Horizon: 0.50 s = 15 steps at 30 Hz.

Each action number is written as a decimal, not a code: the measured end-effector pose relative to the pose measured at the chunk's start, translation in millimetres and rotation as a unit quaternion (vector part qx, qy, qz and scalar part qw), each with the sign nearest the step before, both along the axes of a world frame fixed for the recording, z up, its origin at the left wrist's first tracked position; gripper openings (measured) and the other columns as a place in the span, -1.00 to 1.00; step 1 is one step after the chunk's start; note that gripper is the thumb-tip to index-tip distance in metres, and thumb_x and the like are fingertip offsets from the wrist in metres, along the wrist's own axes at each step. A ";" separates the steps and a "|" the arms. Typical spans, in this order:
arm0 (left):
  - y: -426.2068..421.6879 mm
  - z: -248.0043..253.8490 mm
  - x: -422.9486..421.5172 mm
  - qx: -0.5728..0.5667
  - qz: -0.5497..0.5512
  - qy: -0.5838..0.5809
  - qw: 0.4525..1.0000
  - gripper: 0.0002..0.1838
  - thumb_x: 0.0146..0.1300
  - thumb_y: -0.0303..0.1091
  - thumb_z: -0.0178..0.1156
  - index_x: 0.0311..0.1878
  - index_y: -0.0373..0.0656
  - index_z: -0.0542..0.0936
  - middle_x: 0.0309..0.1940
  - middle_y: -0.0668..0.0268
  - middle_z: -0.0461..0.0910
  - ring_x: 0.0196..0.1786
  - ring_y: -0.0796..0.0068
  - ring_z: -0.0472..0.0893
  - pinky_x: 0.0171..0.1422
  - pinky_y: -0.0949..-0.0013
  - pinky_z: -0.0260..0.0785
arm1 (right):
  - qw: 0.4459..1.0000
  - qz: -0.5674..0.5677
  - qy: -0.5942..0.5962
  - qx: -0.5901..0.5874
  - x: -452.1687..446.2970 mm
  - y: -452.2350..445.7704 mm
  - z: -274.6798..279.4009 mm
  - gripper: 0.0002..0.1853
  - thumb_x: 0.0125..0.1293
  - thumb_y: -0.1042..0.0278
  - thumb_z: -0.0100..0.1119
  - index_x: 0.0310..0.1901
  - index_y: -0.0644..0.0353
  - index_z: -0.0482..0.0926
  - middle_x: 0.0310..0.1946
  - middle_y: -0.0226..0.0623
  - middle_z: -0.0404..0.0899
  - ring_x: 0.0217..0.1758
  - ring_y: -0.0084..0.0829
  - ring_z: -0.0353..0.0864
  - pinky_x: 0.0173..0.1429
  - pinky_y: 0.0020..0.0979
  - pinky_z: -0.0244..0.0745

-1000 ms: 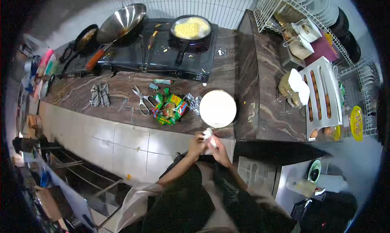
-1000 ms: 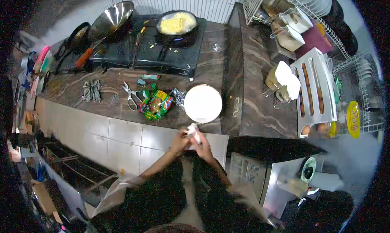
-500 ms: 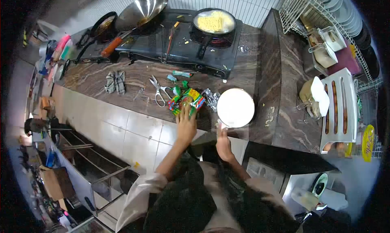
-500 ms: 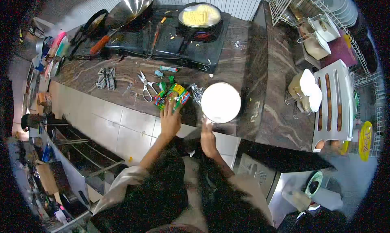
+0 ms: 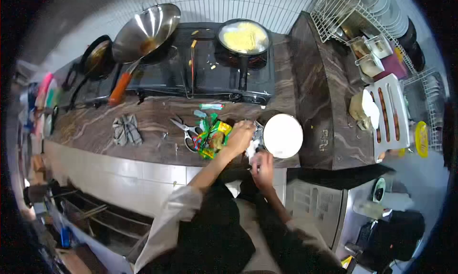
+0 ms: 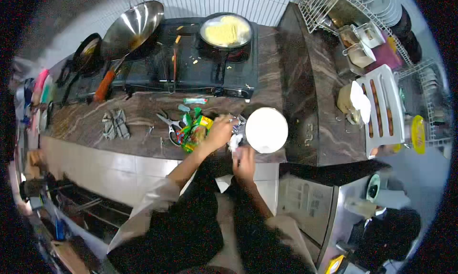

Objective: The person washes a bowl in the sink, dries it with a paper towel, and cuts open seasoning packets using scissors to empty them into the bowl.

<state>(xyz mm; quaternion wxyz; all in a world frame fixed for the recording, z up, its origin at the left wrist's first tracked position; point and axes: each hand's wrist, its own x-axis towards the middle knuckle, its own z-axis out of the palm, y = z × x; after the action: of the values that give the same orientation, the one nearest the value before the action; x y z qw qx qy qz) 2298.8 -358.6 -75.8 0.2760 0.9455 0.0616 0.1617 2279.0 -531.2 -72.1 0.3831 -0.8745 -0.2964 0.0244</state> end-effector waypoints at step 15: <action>29.0 -55.9 55.5 0.208 -0.295 0.073 0.930 -0.70 -0.07 -0.33 0.22 -0.18 -0.07 0.60 -0.08 0.06 0.47 -0.06 0.12 0.51 0.01 0.12 0.32 | 0.909 -0.240 0.289 0.181 -40.6 68.6 -32.0 -0.62 0.04 0.53 0.22 -0.03 0.27 0.49 -0.31 -0.08 0.36 -0.29 -0.16 0.42 -0.16 -0.29 0.40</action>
<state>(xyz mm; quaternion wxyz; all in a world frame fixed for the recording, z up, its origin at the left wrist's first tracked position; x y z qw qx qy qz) 2354.3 -329.6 -131.7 0.1036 0.9663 -0.2353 0.0124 2238.5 -462.6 -104.1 0.5984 -0.7893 0.0471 0.1294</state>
